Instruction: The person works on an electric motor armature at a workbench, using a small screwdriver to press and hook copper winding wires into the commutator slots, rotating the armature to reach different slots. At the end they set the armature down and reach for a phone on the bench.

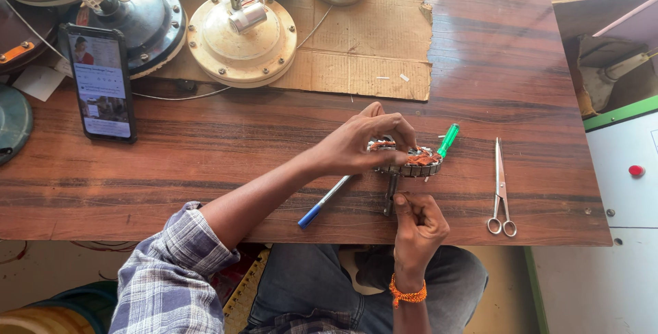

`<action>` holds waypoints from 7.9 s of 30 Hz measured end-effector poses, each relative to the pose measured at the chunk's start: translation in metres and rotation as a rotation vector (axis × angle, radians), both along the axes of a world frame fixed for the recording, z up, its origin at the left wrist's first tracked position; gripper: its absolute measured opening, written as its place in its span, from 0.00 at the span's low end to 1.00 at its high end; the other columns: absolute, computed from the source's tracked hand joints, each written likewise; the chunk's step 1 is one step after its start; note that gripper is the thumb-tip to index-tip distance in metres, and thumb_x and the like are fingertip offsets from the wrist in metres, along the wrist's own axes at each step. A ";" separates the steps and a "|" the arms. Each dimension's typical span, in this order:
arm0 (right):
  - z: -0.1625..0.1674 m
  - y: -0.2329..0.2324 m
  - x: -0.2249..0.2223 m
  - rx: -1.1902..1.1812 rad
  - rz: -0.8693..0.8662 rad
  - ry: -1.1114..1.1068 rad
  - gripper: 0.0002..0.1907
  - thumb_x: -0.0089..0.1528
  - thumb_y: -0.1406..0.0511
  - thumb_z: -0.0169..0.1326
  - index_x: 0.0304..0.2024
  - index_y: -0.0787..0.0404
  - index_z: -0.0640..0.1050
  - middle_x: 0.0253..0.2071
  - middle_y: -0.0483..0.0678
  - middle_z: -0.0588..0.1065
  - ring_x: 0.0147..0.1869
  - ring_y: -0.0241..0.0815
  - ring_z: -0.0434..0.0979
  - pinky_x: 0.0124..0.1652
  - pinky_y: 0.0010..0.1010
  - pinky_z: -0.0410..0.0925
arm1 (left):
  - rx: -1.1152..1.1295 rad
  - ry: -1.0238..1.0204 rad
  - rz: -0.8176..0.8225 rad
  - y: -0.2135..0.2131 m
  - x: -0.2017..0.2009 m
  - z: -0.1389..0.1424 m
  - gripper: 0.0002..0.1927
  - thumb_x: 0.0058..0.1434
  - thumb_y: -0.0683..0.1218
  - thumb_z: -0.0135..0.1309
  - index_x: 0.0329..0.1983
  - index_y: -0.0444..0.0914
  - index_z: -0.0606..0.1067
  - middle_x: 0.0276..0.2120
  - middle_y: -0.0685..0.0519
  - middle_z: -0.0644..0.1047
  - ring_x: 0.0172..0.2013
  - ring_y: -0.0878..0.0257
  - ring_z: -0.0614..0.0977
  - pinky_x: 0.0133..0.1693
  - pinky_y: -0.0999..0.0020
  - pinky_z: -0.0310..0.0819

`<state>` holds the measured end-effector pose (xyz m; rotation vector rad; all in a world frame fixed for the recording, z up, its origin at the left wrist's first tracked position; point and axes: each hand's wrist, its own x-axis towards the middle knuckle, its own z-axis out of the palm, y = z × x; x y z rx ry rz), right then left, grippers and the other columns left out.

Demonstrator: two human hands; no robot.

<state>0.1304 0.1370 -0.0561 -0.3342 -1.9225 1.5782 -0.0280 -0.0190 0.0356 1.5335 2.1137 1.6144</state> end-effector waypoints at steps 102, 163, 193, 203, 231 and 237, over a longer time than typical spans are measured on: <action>0.133 0.042 -0.061 0.778 0.272 0.128 0.08 0.60 0.72 0.66 0.43 0.61 0.84 0.29 0.43 0.74 0.30 0.29 0.73 0.28 0.22 0.64 | 0.175 -0.734 -0.101 0.014 0.017 -0.005 0.45 0.61 0.49 0.66 0.75 0.43 0.52 0.45 0.45 0.84 0.39 0.61 0.75 0.45 0.63 0.67; 0.119 0.020 -0.026 0.687 0.163 0.031 0.05 0.60 0.71 0.67 0.36 0.63 0.83 0.26 0.42 0.73 0.26 0.27 0.64 0.26 0.24 0.57 | 0.020 -0.213 -0.110 0.001 -0.003 -0.004 0.33 0.64 0.41 0.60 0.69 0.43 0.58 0.45 0.56 0.85 0.55 0.63 0.85 0.58 0.60 0.75; 0.069 0.050 -0.031 0.293 0.067 0.069 0.04 0.65 0.72 0.66 0.40 0.66 0.82 0.31 0.40 0.76 0.32 0.23 0.66 0.33 0.18 0.60 | -0.043 0.573 0.117 0.002 -0.017 -0.027 0.24 0.60 0.57 0.66 0.58 0.49 0.77 0.48 0.63 0.82 0.42 0.61 0.77 0.51 0.64 0.75; 0.035 0.045 -0.014 0.319 0.096 0.099 0.04 0.62 0.75 0.65 0.39 0.66 0.82 0.27 0.41 0.74 0.26 0.24 0.64 0.27 0.16 0.57 | -0.039 0.580 0.238 0.002 0.000 -0.015 0.28 0.62 0.64 0.62 0.58 0.45 0.77 0.44 0.59 0.82 0.40 0.61 0.76 0.45 0.65 0.74; 0.138 0.032 -0.080 0.602 0.322 -0.044 0.05 0.62 0.75 0.62 0.40 0.64 0.84 0.33 0.46 0.81 0.33 0.31 0.79 0.29 0.23 0.68 | 0.231 -0.720 0.059 0.010 0.006 -0.014 0.47 0.60 0.47 0.65 0.74 0.40 0.48 0.40 0.48 0.85 0.47 0.63 0.84 0.55 0.64 0.73; 0.135 0.010 -0.063 0.687 0.241 0.087 0.04 0.63 0.73 0.65 0.40 0.64 0.82 0.32 0.44 0.77 0.30 0.28 0.70 0.29 0.23 0.62 | 0.246 -0.663 -0.208 -0.003 -0.018 -0.017 0.46 0.65 0.47 0.63 0.78 0.45 0.48 0.42 0.50 0.80 0.48 0.68 0.81 0.56 0.68 0.75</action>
